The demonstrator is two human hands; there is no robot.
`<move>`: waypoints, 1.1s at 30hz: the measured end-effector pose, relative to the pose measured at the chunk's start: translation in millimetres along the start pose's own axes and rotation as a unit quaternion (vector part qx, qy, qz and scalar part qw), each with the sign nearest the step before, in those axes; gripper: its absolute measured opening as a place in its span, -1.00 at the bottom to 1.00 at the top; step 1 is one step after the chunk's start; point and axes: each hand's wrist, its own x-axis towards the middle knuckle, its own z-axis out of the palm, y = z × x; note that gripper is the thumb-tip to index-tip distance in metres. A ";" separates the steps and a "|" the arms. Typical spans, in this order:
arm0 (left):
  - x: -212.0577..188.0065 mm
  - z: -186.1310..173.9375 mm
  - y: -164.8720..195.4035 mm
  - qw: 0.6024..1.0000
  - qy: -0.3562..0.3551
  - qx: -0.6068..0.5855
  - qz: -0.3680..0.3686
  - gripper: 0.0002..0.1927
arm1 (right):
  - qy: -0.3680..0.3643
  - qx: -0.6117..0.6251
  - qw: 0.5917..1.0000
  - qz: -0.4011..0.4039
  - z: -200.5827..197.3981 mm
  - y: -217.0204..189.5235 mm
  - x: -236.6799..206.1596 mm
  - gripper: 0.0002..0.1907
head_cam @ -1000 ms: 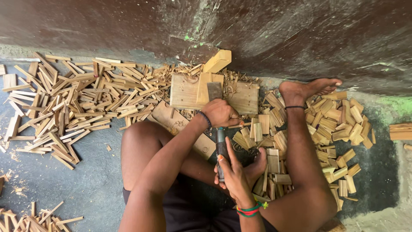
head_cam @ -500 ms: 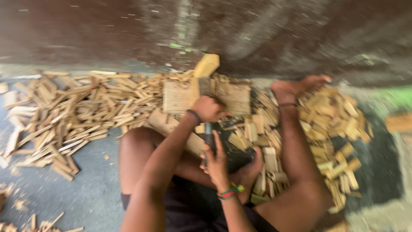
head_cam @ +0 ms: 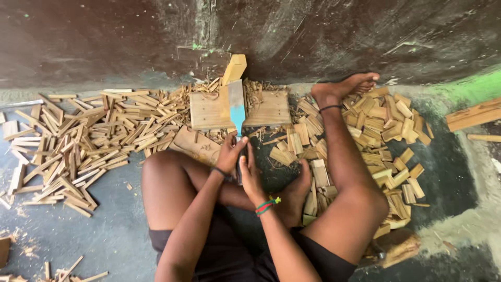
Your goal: The person sits on the floor and uses a chisel and mallet to carve a small wooden block. They repeatedly strike the chisel to shape the wood, creating wood shavings that accumulate around the work area. The person occasionally adjusts the wood block with their left hand while continuing to strike with the mallet in their right hand.
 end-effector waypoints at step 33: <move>-85.9 57.2 53.0 0.980 -0.076 0.133 0.129 -0.72 | 0.022 0.087 0.996 -0.027 -89.0 -82.7 -88.9 -0.08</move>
